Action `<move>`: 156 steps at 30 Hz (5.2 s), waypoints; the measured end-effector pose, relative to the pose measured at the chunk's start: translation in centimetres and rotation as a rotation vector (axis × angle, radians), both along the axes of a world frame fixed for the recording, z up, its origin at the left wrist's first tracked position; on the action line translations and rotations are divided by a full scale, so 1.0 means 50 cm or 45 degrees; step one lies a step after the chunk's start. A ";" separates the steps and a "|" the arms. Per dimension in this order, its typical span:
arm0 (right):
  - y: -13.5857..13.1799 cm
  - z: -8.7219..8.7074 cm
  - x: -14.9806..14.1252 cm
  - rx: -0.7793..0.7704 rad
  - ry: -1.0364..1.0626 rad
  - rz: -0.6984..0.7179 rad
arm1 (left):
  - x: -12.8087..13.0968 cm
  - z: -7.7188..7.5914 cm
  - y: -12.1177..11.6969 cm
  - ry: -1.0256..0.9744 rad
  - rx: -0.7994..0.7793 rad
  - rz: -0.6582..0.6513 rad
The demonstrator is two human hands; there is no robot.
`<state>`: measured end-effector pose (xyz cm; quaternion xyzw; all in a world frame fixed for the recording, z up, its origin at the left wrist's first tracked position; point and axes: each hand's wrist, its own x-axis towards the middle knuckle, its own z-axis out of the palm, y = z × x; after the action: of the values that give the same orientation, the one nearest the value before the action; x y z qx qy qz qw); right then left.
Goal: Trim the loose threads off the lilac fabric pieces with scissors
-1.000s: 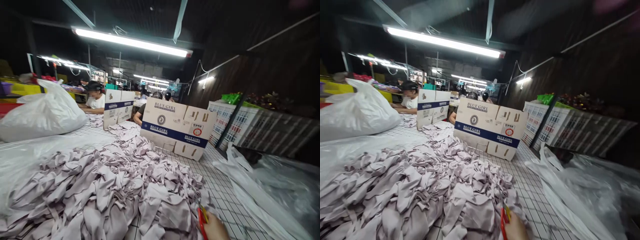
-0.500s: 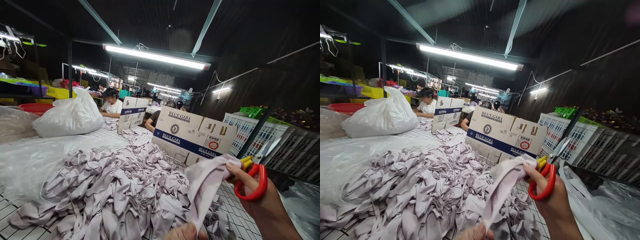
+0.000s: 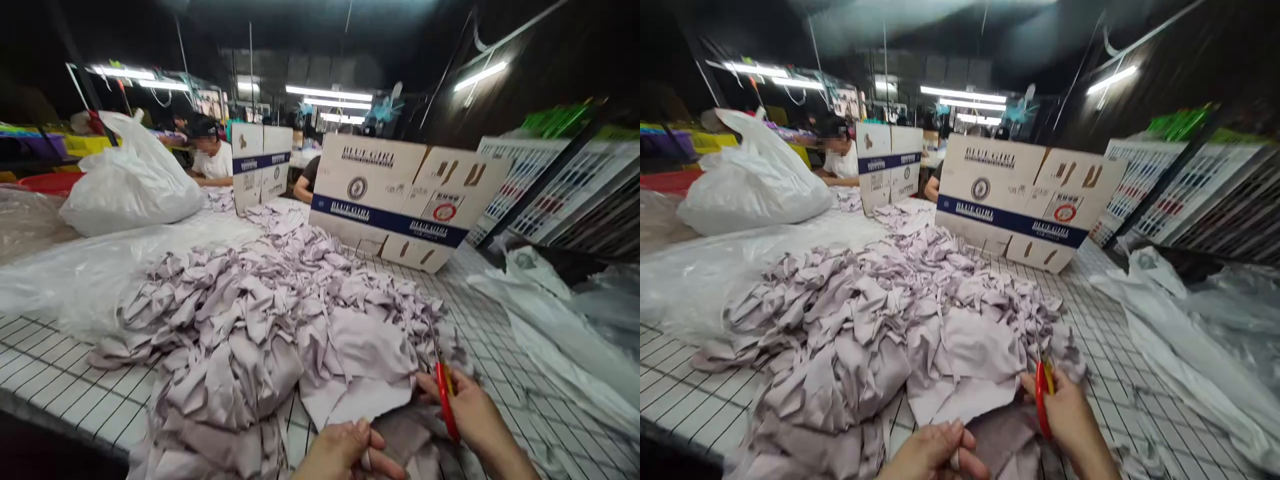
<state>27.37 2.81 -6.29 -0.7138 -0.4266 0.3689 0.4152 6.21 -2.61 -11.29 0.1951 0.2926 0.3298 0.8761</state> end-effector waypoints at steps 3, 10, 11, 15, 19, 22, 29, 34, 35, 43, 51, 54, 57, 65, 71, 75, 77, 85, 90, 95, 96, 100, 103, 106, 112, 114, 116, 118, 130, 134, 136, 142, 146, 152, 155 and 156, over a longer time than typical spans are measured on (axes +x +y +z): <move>-0.040 0.028 -0.022 -0.002 -0.282 0.054 | -0.005 0.022 -0.045 0.115 -0.123 0.083; -0.110 0.024 -0.108 0.067 0.198 0.476 | -0.037 0.073 -0.049 0.215 0.125 0.162; -0.115 0.017 -0.117 0.060 0.264 0.520 | -0.041 0.074 -0.046 0.224 0.172 0.152; -0.112 -0.003 -0.152 0.074 0.483 0.568 | -0.050 0.071 -0.031 0.250 0.292 0.106; -0.091 -0.006 -0.174 0.256 0.551 0.373 | -0.052 0.067 -0.016 0.477 0.465 0.134; -0.085 -0.004 -0.181 0.285 0.527 0.333 | -0.052 0.072 -0.009 0.845 0.798 0.390; -0.084 -0.017 -0.191 0.199 0.482 0.350 | -0.051 0.084 0.007 0.902 1.115 0.493; -0.089 -0.012 -0.149 0.140 0.347 0.416 | -0.046 0.060 0.022 0.463 0.802 0.379; -0.094 -0.002 -0.135 0.120 0.219 0.431 | -0.047 0.056 0.025 0.451 0.799 0.371; -0.138 0.073 -0.077 -0.021 -0.815 0.686 | -0.058 0.073 0.036 0.713 1.161 0.193; -0.130 0.083 -0.090 0.025 -0.951 0.780 | -0.063 0.084 0.033 0.686 1.343 0.049; -0.133 0.086 -0.094 0.041 -0.969 0.789 | -0.064 0.080 0.033 0.659 1.350 0.057; -0.136 0.087 -0.095 0.047 -0.974 0.792 | -0.063 0.077 0.033 0.634 1.342 0.064; -0.133 0.087 -0.093 0.066 -1.021 0.780 | -0.063 0.072 0.033 0.577 1.289 0.053; -0.133 0.089 -0.091 0.024 -0.973 0.792 | -0.065 0.063 0.029 0.464 1.167 0.011; -0.134 0.088 -0.089 -0.001 -0.913 0.799 | -0.064 0.058 0.030 0.440 1.144 -0.005; -0.135 0.087 -0.088 -0.008 -0.894 0.800 | -0.064 0.058 0.032 0.435 1.147 -0.009; -0.135 0.086 -0.088 -0.044 -0.852 0.790 | -0.070 0.061 0.034 0.453 1.177 -0.031; -0.136 0.080 -0.088 0.021 -0.855 0.771 | -0.070 0.064 0.034 0.442 1.181 -0.021; -0.135 0.072 -0.087 0.137 -0.883 0.741 | -0.067 0.062 0.032 0.412 1.155 -0.016; -0.134 0.071 -0.087 0.169 -0.894 0.740 | -0.068 0.061 0.032 0.411 1.145 -0.018; -0.134 0.064 -0.083 0.215 -0.866 0.749 | -0.071 0.060 0.032 0.436 1.103 -0.049; -0.134 0.058 -0.064 0.045 -0.564 0.705 | -0.075 0.065 0.035 0.476 1.076 -0.058; -0.126 0.056 -0.028 -0.098 -0.167 0.550 | -0.079 0.068 0.037 0.499 1.065 -0.063; -0.059 0.047 -0.012 -0.061 -0.097 0.530 | -0.091 0.049 0.010 0.504 1.031 -0.108; -0.024 0.046 -0.046 -0.020 -0.169 0.681 | -0.097 0.043 -0.007 0.540 1.027 -0.134; 0.011 0.045 -0.094 0.009 -0.213 0.858 | -0.101 0.039 -0.023 0.578 1.021 -0.149; 0.041 0.041 -0.145 0.052 -0.250 1.000 | -0.103 0.039 -0.035 0.627 1.028 -0.149; 0.097 0.035 -0.162 0.165 -0.461 1.048 | -0.135 0.048 -0.054 0.910 1.243 -0.295; 0.091 0.033 -0.166 0.124 -0.440 1.228 | -0.148 0.066 -0.053 1.129 1.292 -0.394; 0.088 0.018 -0.183 0.113 -0.442 1.346 | -0.152 0.073 -0.057 1.194 1.314 -0.350; 0.088 0.001 -0.204 0.162 -0.433 1.322 | -0.137 0.054 -0.056 1.573 1.123 0.197; 0.068 0.060 -0.187 0.208 -0.346 1.204 | -0.087 0.025 -0.008 1.466 1.205 0.506; 0.003 0.172 -0.121 0.468 -0.359 0.807 | -0.078 0.076 0.070 1.230 1.277 0.584; -0.034 0.195 -0.078 0.518 -0.309 0.568 | -0.107 0.155 0.109 0.776 1.174 0.579; -0.047 0.199 -0.067 0.502 -0.275 0.525 | -0.113 0.184 0.124 0.598 1.132 0.503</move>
<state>24.01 0.47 3.65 -0.5529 -0.6675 0.2775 0.4143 0.54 3.59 -2.07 0.5568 0.3438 0.5278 0.5415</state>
